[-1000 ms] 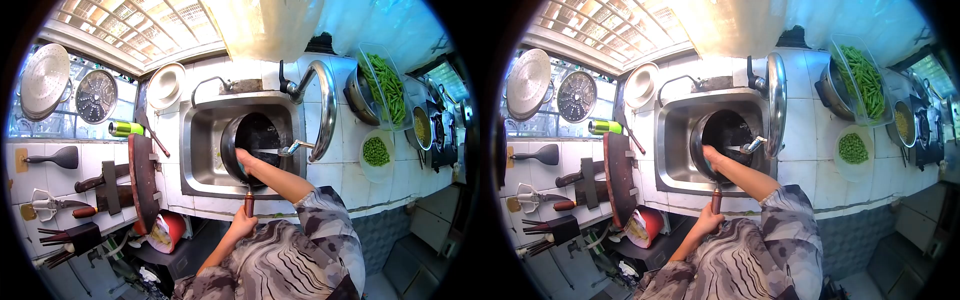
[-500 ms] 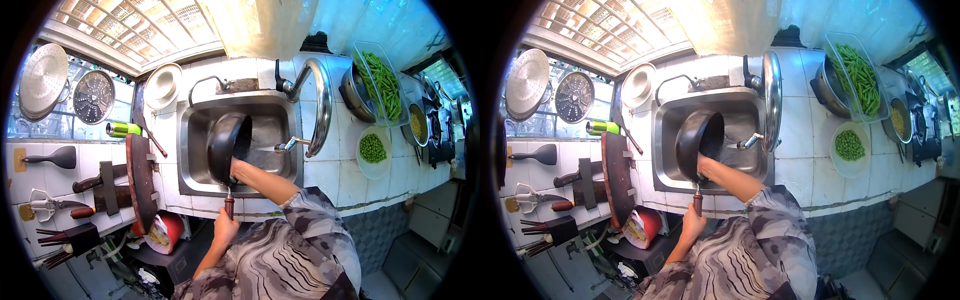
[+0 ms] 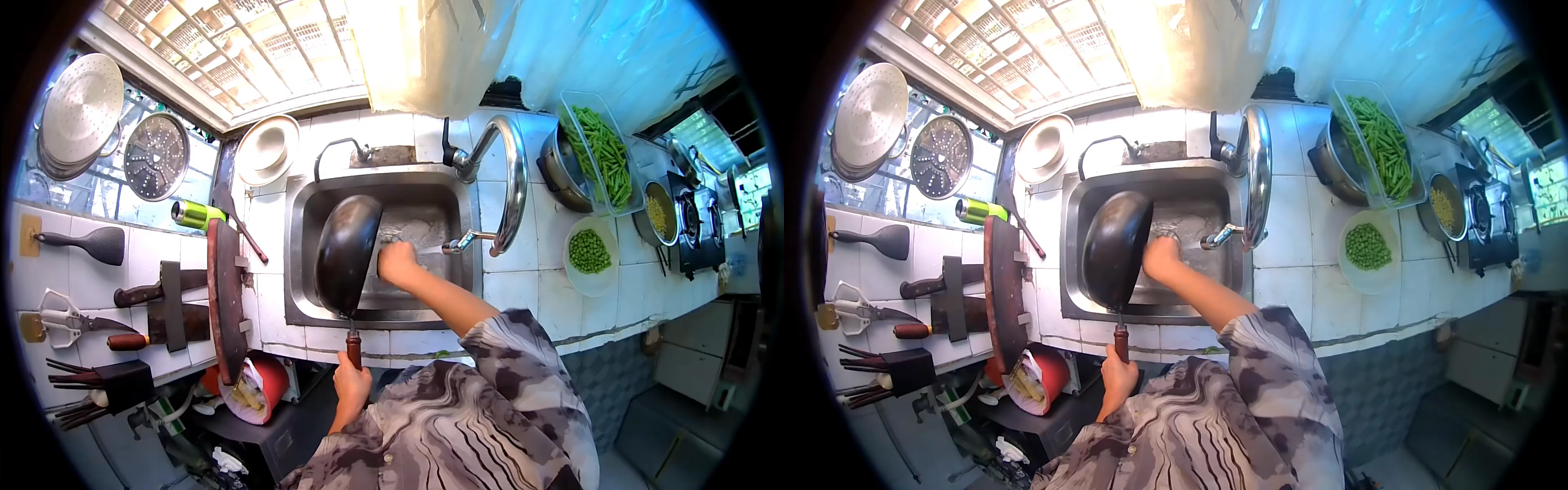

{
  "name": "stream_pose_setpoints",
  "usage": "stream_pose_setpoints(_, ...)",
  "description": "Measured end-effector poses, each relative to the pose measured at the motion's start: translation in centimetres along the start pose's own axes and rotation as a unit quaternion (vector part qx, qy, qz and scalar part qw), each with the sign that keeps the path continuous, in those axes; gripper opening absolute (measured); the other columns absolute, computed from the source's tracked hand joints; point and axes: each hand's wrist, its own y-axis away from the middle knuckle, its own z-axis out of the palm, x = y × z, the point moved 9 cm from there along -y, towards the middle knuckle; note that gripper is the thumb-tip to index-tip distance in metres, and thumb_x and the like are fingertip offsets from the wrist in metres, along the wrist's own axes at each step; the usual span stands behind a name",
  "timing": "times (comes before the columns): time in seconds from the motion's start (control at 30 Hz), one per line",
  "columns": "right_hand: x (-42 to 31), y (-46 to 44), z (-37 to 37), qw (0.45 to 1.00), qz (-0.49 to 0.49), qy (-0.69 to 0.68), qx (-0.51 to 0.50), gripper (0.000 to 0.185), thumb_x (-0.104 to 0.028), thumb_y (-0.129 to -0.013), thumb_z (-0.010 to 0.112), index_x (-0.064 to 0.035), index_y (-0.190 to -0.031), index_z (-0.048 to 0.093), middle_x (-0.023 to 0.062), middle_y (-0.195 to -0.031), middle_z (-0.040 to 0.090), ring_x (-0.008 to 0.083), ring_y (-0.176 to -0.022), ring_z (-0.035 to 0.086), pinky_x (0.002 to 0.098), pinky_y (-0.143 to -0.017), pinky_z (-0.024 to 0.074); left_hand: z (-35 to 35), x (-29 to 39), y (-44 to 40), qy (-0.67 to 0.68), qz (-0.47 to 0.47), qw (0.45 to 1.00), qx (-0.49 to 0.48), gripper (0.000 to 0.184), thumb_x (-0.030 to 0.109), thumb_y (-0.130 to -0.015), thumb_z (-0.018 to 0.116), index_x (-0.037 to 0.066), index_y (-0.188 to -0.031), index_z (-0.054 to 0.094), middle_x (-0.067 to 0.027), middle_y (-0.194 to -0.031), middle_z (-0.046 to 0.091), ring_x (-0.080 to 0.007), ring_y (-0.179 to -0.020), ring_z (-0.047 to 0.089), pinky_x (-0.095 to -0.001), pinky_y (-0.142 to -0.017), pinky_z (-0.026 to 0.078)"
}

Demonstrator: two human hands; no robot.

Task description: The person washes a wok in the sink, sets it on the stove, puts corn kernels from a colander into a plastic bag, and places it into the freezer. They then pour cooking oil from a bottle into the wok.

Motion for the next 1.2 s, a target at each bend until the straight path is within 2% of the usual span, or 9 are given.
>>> stream_pose_setpoints(0.17, 3.6, -1.3, -10.9, 0.977, 0.138, -0.003, 0.164, 0.022, -0.019, -0.078, 0.051, -0.0089, -0.089, 0.067, 0.0078, -0.095, 0.061, 0.0211, -0.097, 0.057, 0.0334, -0.064, 0.0524, -0.5, -2.0, 0.6, 0.015, 0.007, 0.999, 0.03, 0.03, 0.008, -0.069, 0.056, 0.001, -0.094, 0.041, -0.0265, -0.075, 0.058, -0.045, -0.073, 0.056, -0.0508, -0.067, 0.043)
stream_pose_setpoints(0.2, 4.3, -2.4, -12.7, 0.977, 0.151, 0.045, 0.141, 0.026, -0.02, -0.079, 0.051, -0.0076, -0.098, 0.064, 0.0112, -0.105, 0.056, 0.0243, -0.088, 0.059, 0.0387, -0.045, 0.05, -0.6, -2.1, 0.6, 0.018, 0.01, 0.999, 0.04, 0.03, 0.008, -0.069, 0.056, 0.001, -0.094, 0.041, -0.0265, -0.076, 0.058, -0.0448, -0.073, 0.056, -0.051, -0.068, 0.043)
stream_pose_setpoints(0.27, 7.5, -3.3, -16.7, 0.946, 0.255, 0.028, 0.199, 0.042, -0.021, -0.081, 0.048, 0.0036, -0.116, 0.05, 0.0194, -0.127, 0.041, 0.0242, -0.085, 0.062, 0.0388, -0.058, 0.0519, -0.8, -2.5, 1.0, 0.014, 0.006, 0.999, 0.045, 0.031, 0.009, -0.069, 0.056, 0.001, -0.095, 0.042, -0.0267, -0.077, 0.058, -0.0449, -0.074, 0.056, -0.0511, -0.068, 0.043)
stream_pose_setpoints(0.37, 12.8, -5.9, -19.1, 0.927, 0.29, 0.042, 0.236, 0.065, -0.027, -0.083, 0.048, 0.0033, -0.134, 0.022, 0.0119, -0.092, 0.064, 0.0233, -0.079, 0.063, 0.039, -0.063, 0.0506, 0.2, -4.3, 0.8, 0.022, -0.014, 0.999, 0.038, 0.033, 0.013, -0.069, 0.056, 0.002, -0.097, 0.043, -0.0271, -0.08, 0.059, -0.0453, -0.076, 0.056, -0.0519, -0.07, 0.042)
stream_pose_setpoints(0.57, 19.1, -8.5, -17.2, 0.929, 0.301, 0.188, 0.099, 0.041, -0.017, -0.081, 0.049, -0.0047, -0.121, 0.05, 0.0123, -0.143, 0.02, 0.0323, -0.102, 0.054, 0.041, -0.053, 0.0501, -0.7, -4.1, 1.4, 0.065, -0.047, 0.997, -0.007, 0.036, 0.015, -0.07, 0.056, 0.002, -0.1, 0.041, -0.0252, -0.083, 0.06, -0.0443, -0.08, 0.056, -0.0507, -0.072, 0.043)
stream_pose_setpoints(0.77, 18.5, -6.5, -17.6, 0.938, 0.284, 0.191, 0.058, 0.045, -0.022, -0.08, 0.056, -0.0107, -0.123, 0.05, 0.0135, -0.14, 0.027, 0.0352, -0.125, 0.031, 0.046, -0.065, 0.0525, -0.4, -4.8, 1.9, 0.063, -0.069, 0.995, -0.03, 0.039, 0.019, -0.071, 0.058, 0.003, -0.101, 0.039, -0.0247, -0.084, 0.06, -0.0418, -0.08, 0.058, -0.0483, -0.073, 0.045)
stream_pose_setpoints(0.87, 17.4, -5.1, -20.0, 0.932, 0.272, 0.02, 0.24, 0.041, -0.029, -0.077, 0.054, -0.0083, -0.113, 0.056, 0.0134, -0.132, 0.04, 0.035, -0.11, 0.05, 0.0392, -0.083, 0.0472, 0.6, -5.6, 1.5, 0.068, -0.06, 0.995, -0.033, 0.043, 0.018, -0.069, 0.058, 0.001, -0.103, 0.039, -0.0262, -0.084, 0.059, -0.0435, -0.081, 0.057, -0.0501, -0.073, 0.044)
stream_pose_setpoints(1.03, 11.1, -1.1, -23.9, 0.974, 0.159, -0.062, 0.147, 0.038, -0.028, -0.08, 0.048, -0.0082, -0.111, 0.057, 0.0163, -0.111, 0.057, 0.0306, -0.104, 0.054, 0.0424, -0.086, 0.0427, 1.7, -6.4, 1.6, 0.084, -0.033, 0.994, -0.06, 0.041, 0.02, -0.071, 0.056, 0.002, -0.102, 0.039, -0.0245, -0.089, 0.059, -0.0425, -0.087, 0.057, -0.049, -0.076, 0.045)
stream_pose_setpoints(1.2, 3.9, 9.2, -29.5, 0.941, 0.129, -0.073, 0.303, 0.028, -0.025, -0.084, 0.046, -0.0067, -0.097, 0.063, 0.0181, -0.107, 0.058, 0.0328, -0.102, 0.055, 0.0443, -0.086, 0.0423, 1.2, -6.5, 2.0, 0.072, 0.024, 0.997, -0.01, 0.042, 0.019, -0.07, 0.058, 0.001, -0.103, 0.038, -0.0249, -0.082, 0.059, -0.0422, -0.08, 0.058, -0.0497, -0.073, 0.044)
